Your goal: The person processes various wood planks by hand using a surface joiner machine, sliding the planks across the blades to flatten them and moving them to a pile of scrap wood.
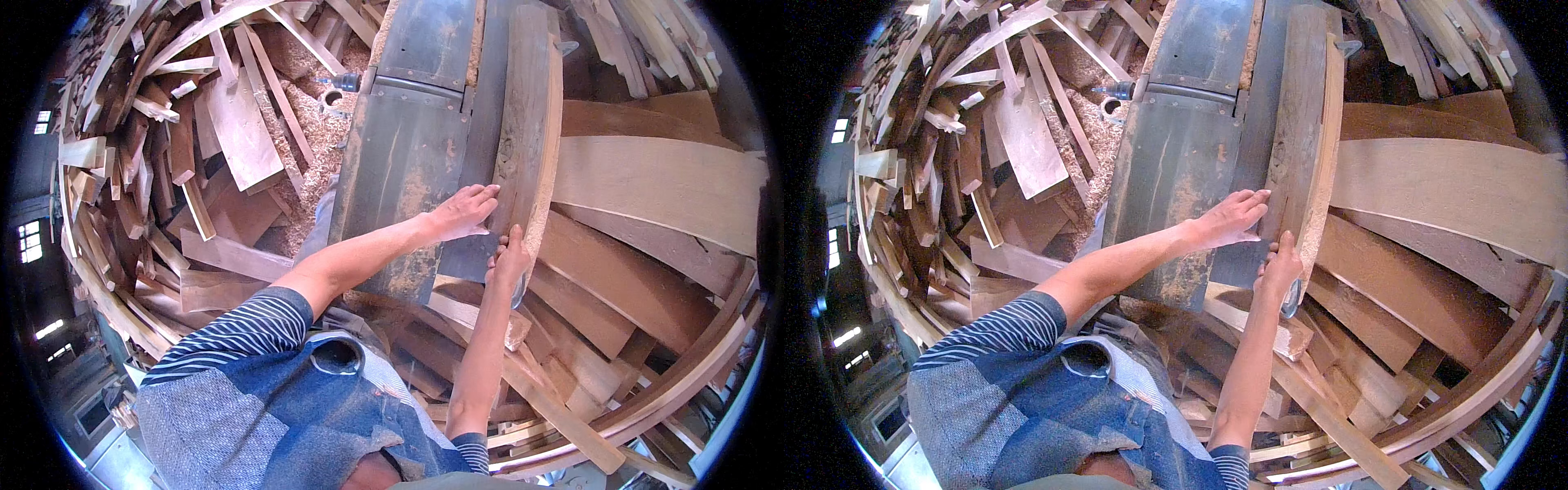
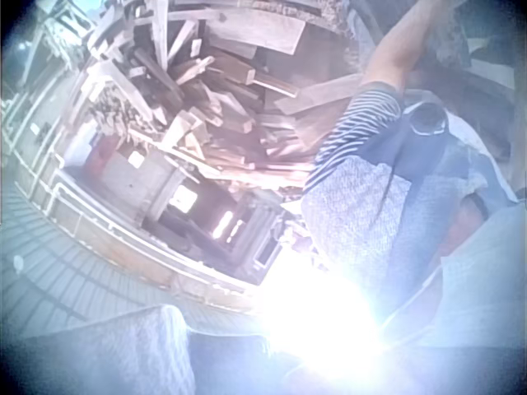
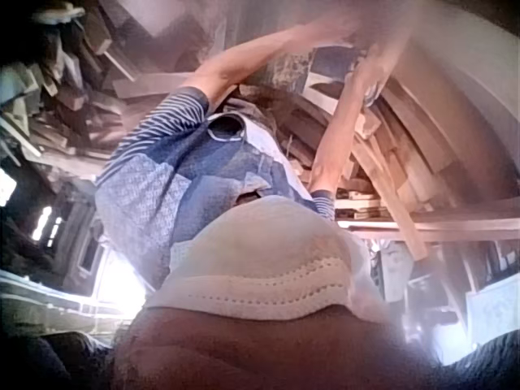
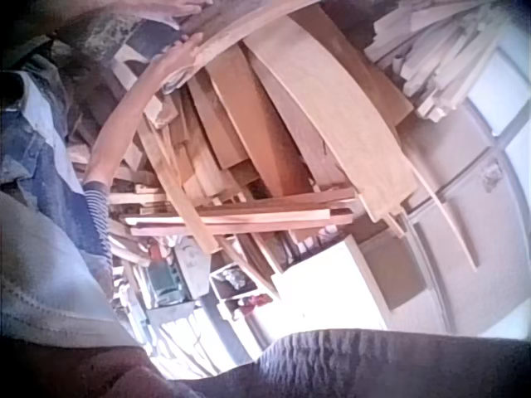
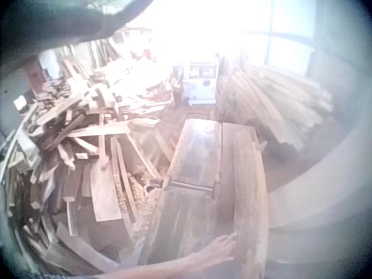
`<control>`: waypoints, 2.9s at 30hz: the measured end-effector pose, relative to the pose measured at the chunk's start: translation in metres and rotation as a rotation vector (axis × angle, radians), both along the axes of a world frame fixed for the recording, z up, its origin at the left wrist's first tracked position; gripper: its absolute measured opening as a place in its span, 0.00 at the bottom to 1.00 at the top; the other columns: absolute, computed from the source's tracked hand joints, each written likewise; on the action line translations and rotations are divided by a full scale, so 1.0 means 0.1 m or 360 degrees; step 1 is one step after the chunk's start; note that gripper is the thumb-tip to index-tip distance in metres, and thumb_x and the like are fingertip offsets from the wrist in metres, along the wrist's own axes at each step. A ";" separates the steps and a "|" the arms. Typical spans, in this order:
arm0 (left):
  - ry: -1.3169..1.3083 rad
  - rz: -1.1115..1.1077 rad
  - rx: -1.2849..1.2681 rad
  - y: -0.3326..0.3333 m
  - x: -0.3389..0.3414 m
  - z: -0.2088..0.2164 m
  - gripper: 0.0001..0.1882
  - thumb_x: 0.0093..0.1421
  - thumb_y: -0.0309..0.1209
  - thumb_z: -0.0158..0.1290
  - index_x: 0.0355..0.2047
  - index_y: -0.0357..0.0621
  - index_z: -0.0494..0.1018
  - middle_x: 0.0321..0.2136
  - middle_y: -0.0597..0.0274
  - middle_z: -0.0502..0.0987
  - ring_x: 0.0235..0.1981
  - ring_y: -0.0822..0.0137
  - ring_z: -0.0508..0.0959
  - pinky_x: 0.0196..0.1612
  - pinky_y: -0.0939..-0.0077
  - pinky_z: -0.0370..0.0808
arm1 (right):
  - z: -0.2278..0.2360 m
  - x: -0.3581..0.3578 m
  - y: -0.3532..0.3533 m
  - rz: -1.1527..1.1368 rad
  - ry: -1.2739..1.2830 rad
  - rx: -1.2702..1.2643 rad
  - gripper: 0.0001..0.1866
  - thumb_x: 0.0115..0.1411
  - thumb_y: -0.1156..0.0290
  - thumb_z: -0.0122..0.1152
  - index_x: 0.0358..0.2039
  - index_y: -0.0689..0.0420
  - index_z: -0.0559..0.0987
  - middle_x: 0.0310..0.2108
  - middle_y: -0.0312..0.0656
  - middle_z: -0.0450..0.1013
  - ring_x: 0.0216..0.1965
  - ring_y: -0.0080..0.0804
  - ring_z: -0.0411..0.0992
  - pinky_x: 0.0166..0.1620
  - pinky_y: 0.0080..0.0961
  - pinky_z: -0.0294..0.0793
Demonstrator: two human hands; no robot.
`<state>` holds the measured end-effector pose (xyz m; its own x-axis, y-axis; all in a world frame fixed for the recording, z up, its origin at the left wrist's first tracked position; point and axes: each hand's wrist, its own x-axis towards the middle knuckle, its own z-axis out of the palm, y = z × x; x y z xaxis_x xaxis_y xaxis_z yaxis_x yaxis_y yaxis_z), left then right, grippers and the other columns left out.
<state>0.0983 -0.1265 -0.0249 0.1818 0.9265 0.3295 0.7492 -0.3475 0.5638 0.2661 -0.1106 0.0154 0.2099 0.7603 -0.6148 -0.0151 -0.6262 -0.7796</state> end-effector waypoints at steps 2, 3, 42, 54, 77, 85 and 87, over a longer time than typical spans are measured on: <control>0.0001 0.0007 -0.0001 -0.01 0.01 -0.01 0.35 0.44 0.35 0.72 0.49 0.34 0.70 0.63 0.40 0.68 0.60 0.45 0.71 0.63 0.56 0.70 | 0.02 0.00 -0.02 0.0022 0.0005 0.0018 0.24 0.68 0.50 0.60 0.26 0.58 0.74 0.15 0.30 0.61 0.12 0.19 0.57 0.13 0.20 0.52; -0.0011 0.0015 0.0004 -0.01 0.01 -0.02 0.34 0.44 0.34 0.72 0.49 0.34 0.70 0.63 0.41 0.68 0.59 0.45 0.71 0.63 0.56 0.70 | 0.02 -0.01 -0.01 0.0024 0.0001 0.0015 0.24 0.68 0.50 0.60 0.26 0.58 0.74 0.15 0.30 0.61 0.12 0.19 0.57 0.13 0.20 0.52; 0.0105 0.0024 -0.0042 0.26 -0.13 0.01 0.35 0.46 0.37 0.72 0.51 0.34 0.70 0.63 0.42 0.68 0.62 0.46 0.70 0.65 0.57 0.68 | -0.01 -0.11 0.27 0.0117 0.0013 0.0016 0.25 0.69 0.50 0.61 0.25 0.59 0.76 0.13 0.30 0.61 0.11 0.19 0.57 0.13 0.20 0.52; 0.0152 0.0046 0.0083 0.26 -0.13 0.08 0.32 0.45 0.37 0.72 0.47 0.34 0.72 0.59 0.44 0.71 0.57 0.47 0.73 0.61 0.59 0.71 | 0.08 0.52 0.38 0.1383 -0.1513 0.1700 0.24 0.59 0.77 0.68 0.57 0.53 0.80 0.42 0.48 0.79 0.41 0.44 0.78 0.46 0.39 0.77; 0.0146 0.0001 0.0000 0.45 -0.25 0.02 0.35 0.45 0.37 0.73 0.49 0.34 0.71 0.61 0.42 0.70 0.59 0.45 0.72 0.61 0.55 0.70 | 0.04 0.43 0.75 0.1688 -0.1889 0.1979 0.28 0.51 0.79 0.61 0.57 0.60 0.79 0.29 0.43 0.77 0.31 0.39 0.76 0.35 0.37 0.75; 0.0179 -0.0004 -0.0038 0.50 -0.28 0.05 0.36 0.45 0.39 0.72 0.51 0.33 0.71 0.62 0.43 0.70 0.59 0.47 0.72 0.62 0.57 0.70 | 0.10 0.36 0.81 0.1753 -0.1956 0.1896 0.28 0.51 0.80 0.62 0.56 0.61 0.79 0.29 0.44 0.78 0.33 0.39 0.77 0.35 0.37 0.77; 0.0188 0.0007 -0.0035 0.50 -0.29 0.05 0.35 0.46 0.39 0.72 0.50 0.33 0.71 0.62 0.43 0.69 0.59 0.47 0.72 0.62 0.57 0.70 | 0.09 0.36 0.82 0.1739 -0.1918 0.1919 0.29 0.51 0.80 0.62 0.57 0.61 0.79 0.29 0.44 0.78 0.33 0.40 0.77 0.35 0.38 0.77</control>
